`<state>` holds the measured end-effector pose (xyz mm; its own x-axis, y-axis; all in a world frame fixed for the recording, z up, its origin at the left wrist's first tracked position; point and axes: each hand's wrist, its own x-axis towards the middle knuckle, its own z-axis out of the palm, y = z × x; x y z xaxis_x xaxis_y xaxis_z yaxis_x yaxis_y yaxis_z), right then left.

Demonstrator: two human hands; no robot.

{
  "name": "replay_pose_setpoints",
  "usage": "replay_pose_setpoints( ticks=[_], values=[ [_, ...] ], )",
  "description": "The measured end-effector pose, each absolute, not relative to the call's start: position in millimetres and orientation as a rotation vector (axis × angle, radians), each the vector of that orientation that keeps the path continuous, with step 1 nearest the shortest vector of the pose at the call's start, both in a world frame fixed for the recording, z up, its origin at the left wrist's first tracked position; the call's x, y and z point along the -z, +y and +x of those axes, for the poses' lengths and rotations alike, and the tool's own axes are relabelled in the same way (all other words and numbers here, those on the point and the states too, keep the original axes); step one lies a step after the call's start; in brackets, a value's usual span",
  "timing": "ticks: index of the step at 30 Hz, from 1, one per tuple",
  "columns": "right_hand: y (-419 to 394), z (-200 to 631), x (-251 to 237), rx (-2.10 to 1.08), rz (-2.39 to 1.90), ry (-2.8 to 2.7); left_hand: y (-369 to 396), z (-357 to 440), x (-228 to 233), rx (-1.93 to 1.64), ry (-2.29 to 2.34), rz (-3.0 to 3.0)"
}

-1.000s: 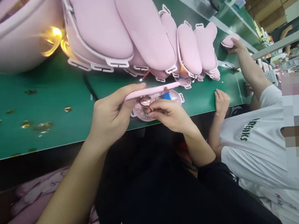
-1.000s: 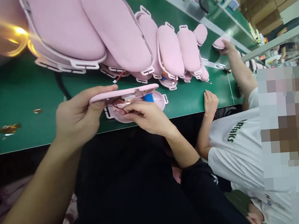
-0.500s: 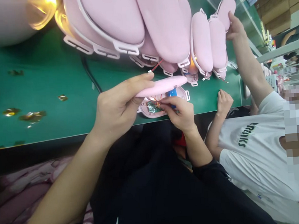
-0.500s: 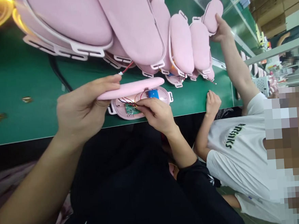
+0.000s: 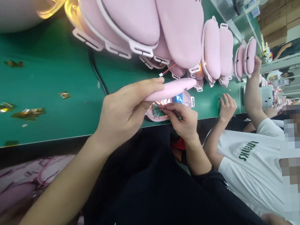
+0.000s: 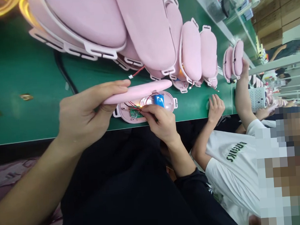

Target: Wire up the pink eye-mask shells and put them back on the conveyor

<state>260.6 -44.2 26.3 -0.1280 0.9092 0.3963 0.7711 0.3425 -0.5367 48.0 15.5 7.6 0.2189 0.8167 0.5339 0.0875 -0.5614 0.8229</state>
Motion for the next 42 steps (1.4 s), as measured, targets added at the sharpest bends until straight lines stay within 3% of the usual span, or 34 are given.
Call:
replay_pose_setpoints(
  ticks=[22, 42],
  values=[
    [-41.4, 260.2, -47.1, -0.209, -1.513, -2.123, 14.3, 43.4, -9.1, -1.381, 0.812, 1.838],
    [-39.6, 265.4, -31.2, -0.169, -1.425, -2.064, 13.7, 44.6, -9.1, -1.377, 0.827, 1.834]
  ],
)
